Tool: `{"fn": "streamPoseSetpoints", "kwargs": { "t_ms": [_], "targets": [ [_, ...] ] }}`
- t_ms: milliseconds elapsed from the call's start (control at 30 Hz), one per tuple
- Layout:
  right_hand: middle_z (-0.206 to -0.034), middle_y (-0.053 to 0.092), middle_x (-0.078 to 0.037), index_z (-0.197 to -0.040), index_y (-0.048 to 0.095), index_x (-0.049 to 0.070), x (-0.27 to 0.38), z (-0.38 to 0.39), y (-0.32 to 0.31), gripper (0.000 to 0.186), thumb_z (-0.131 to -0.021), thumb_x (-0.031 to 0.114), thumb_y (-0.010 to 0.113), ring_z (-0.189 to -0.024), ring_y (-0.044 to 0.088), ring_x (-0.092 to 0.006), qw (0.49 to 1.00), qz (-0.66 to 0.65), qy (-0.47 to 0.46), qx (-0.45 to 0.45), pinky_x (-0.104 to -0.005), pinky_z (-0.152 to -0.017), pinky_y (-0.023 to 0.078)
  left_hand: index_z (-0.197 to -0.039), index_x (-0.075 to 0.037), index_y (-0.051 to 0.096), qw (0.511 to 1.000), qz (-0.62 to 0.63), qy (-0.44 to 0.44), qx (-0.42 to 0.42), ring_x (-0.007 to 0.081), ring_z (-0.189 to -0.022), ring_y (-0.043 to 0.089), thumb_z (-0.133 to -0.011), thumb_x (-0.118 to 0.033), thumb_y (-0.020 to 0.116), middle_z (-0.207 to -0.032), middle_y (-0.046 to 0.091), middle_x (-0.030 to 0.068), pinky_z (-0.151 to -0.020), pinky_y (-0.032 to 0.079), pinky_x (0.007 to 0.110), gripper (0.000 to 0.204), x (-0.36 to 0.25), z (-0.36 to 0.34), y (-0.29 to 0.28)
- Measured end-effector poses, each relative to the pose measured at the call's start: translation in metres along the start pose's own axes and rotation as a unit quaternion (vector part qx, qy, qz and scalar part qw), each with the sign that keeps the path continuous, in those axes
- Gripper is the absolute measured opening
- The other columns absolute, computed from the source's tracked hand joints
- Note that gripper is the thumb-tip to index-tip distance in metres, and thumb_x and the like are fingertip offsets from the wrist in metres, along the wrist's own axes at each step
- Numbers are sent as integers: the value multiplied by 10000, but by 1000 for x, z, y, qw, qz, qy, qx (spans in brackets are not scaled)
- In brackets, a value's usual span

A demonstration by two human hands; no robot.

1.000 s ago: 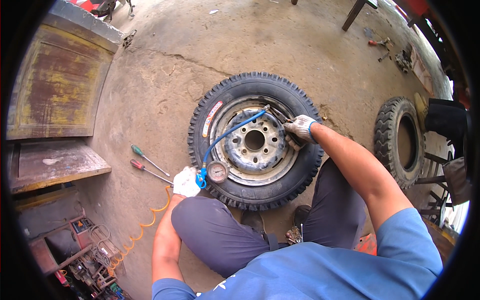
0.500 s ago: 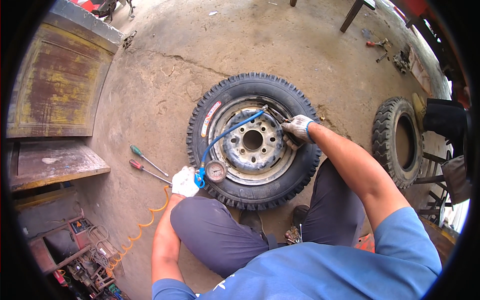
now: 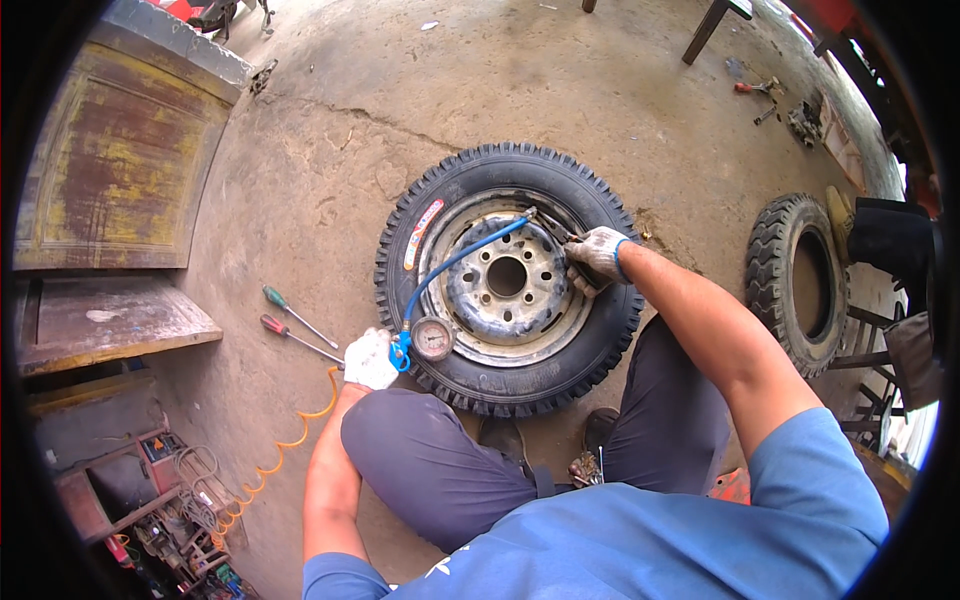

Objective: The person uses a tire iron and an air compressor nozzle with an integrated gauge to seat and inflate a tire on a rim while sitting on the ground.

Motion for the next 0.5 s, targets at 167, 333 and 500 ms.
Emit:
{"fn": "streamPoseSetpoints", "kwargs": {
  "t_ms": [167,333,500],
  "targets": [
    [-762,655,-114,-958,633,23,-3,0,-2,271,-1051,274,593,-588,632,-265,1000,7,7,7,-430,-513,559,-906,-59,643,1000,10,4,-4,398,-789,666,-851,-212,637,-881,640,194,-706,537,496,162,-7,-2,-9],
    [-746,652,-106,-942,634,26,1,4,1,283,-1054,281,587,-573,624,-259,1000,13,-1,13,-425,-510,551,-922,-73,644,995,-19,82,46,370,-797,685,-861,-233,630,-917,640,178,-703,552,474,171,-24,2,-5],
    [-746,656,-102,-942,639,29,1,6,1,279,-1049,282,595,-559,618,-251,1000,12,5,16,-424,-514,555,-960,-65,651,992,-28,88,90,379,-827,688,-868,-236,631,-944,640,190,-715,554,478,196,-34,8,9]
  ]
}}
Point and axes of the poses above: each hand's wrist, its own z-axis away from the middle knuckle, its own y-axis out of the palm, x = y × z, the point moved 10 cm from there along -z, towards the middle knuckle
